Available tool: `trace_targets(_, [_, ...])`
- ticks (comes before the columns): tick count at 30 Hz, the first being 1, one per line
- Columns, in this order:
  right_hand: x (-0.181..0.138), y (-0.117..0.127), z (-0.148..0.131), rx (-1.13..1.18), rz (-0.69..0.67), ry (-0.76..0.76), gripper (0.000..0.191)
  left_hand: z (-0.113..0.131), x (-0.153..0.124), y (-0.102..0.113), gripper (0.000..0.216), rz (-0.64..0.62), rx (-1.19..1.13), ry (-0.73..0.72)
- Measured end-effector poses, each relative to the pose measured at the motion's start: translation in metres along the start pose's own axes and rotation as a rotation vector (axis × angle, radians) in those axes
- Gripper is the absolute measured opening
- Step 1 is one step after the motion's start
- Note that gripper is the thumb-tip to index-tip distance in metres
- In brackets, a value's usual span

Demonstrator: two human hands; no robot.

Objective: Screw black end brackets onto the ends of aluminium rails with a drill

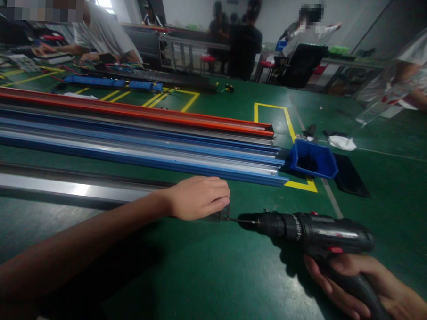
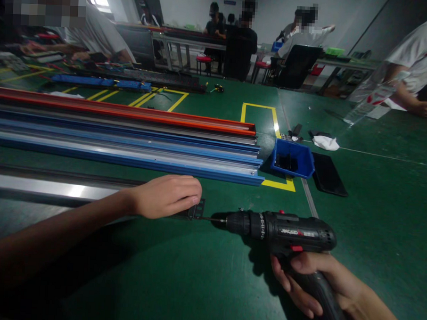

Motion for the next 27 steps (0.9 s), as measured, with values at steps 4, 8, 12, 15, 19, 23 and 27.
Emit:
trace_targets(4, [-0.0030,0.0032,0.0027,0.077,0.032,0.002,0.031,0.0004,0.0007,-0.0001,0.033,-0.007,0.004,-0.001])
trace_targets(8, [-0.0017,0.0015,0.0016,0.080,0.048,-0.008,0.030,-0.0006,0.0005,-0.0014,0.033,-0.003,-0.005,-0.009])
trace_targets(12, [0.0007,0.0003,-0.0002,0.071,0.051,0.015,0.029,-0.0023,0.0004,-0.0025,0.033,-0.004,-0.014,-0.004])
trace_targets(15, [0.0005,-0.0002,0.0004,0.076,0.051,0.019,0.027,-0.0032,-0.0001,-0.0026,0.033,-0.005,-0.017,0.001])
trace_targets(19, [-0.0008,-0.0019,0.0012,0.085,0.037,0.010,0.028,-0.0030,-0.0001,-0.0018,0.032,0.008,-0.011,-0.005])
trace_targets(23, [0.0000,-0.0015,0.0001,0.089,0.044,0.006,0.027,-0.0024,0.0009,-0.0017,0.033,0.006,-0.004,-0.007])
trace_targets(27, [0.0003,0.0008,-0.0005,0.091,0.033,-0.008,0.031,-0.0024,0.0014,-0.0024,0.032,-0.007,-0.006,0.008])
Point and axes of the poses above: each hand's wrist, its own x-axis towards the middle knuckle, its own y-axis out of the back of the hand, z = x × y, the point moved 5 cm from there along x, towards the middle knuckle, and after that the axes turned 10 degrees about -y, right-handed, at the moved point
